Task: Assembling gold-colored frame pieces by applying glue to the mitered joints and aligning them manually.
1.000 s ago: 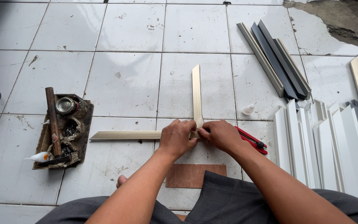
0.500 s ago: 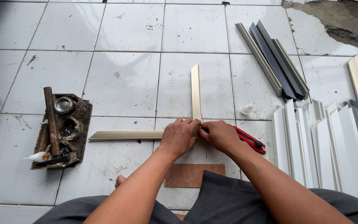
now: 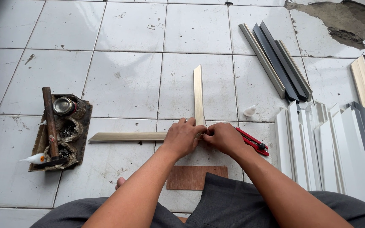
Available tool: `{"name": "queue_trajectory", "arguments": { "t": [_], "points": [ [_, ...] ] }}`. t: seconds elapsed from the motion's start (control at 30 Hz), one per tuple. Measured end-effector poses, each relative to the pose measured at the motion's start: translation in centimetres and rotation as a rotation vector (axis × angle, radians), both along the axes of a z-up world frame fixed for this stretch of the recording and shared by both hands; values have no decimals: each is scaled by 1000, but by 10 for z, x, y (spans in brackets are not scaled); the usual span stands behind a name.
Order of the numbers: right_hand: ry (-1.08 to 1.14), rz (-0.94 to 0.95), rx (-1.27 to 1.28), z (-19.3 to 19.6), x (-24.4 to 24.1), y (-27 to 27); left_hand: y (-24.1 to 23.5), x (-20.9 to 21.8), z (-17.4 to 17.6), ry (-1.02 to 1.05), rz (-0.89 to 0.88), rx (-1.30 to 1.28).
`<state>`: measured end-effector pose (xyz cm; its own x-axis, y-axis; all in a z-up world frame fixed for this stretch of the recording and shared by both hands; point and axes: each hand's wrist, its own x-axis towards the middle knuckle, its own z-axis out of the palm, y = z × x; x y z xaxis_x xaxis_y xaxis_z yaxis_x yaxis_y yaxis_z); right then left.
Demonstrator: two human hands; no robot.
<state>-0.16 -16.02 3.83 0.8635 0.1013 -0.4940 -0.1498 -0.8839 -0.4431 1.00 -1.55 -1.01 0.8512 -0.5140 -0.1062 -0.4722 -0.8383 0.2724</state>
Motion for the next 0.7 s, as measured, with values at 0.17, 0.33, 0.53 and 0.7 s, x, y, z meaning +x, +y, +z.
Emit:
{"name": "queue_trajectory", "arguments": {
  "t": [0.17, 0.33, 0.53, 0.7],
  "points": [
    [79, -36, 40, -12, 2, -8, 0, -2, 2, 3, -4, -13],
    [144, -60, 45, -15, 4, -11, -1, -1, 4, 9, -10, -11],
    [185, -52, 48, -15, 8, -12, -1, -1, 4, 14, -2, -8],
    [242, -80, 68, -7, 7, -9, -1, -1, 3, 6, 4, -13]
  ]
}}
